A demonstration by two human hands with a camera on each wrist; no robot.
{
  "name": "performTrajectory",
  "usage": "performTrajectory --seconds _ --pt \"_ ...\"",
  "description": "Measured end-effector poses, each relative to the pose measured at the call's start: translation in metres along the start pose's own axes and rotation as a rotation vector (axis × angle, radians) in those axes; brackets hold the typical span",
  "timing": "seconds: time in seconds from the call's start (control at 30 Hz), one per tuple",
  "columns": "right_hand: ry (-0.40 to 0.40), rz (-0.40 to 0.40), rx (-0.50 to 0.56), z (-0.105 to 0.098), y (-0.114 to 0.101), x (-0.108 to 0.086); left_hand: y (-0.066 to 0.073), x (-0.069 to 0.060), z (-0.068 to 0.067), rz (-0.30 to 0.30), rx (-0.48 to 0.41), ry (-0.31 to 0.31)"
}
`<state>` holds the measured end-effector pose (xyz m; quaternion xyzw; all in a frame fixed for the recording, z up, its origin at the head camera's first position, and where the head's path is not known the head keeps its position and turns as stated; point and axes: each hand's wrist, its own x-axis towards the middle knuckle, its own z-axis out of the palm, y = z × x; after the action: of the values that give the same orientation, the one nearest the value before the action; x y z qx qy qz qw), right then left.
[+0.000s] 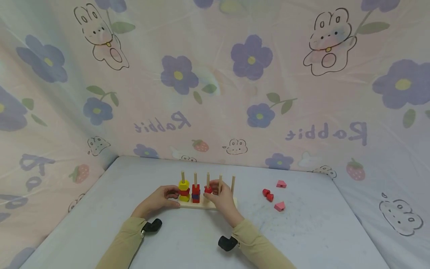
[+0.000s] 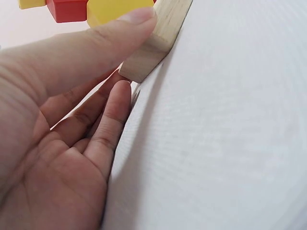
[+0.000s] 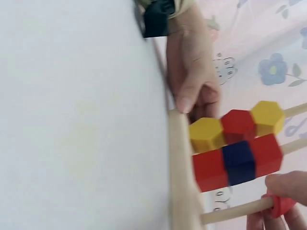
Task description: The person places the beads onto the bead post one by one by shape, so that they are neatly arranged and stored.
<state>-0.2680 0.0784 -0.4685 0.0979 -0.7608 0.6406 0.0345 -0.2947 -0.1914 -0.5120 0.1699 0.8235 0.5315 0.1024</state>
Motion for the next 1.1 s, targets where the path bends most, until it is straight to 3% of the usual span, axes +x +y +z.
performTrajectory --seconds 0.17,0.47,0.67,1.0,1.1 --pt "-0.023 0.016 -0.043 0.0 0.008 -0.002 -0.001 0.001 0.0 0.002 -0.002 -0.008" --pt "0.023 0.016 -0.153 0.002 0.02 -0.001 0.0 0.001 -0.001 0.004 -0.025 -0.005" --pt "0.015 0.003 -0.14 0.004 0.024 -0.002 0.003 0.0 0.0 -0.007 -0.011 0.01" --pt "-0.04 -0.044 -0.064 0.001 -0.016 -0.02 0.033 -0.015 -0.001 0.017 -0.043 -0.014" --pt "-0.046 -0.042 -0.057 0.001 -0.019 -0.023 0.035 -0.017 -0.001 0.024 -0.042 -0.014"
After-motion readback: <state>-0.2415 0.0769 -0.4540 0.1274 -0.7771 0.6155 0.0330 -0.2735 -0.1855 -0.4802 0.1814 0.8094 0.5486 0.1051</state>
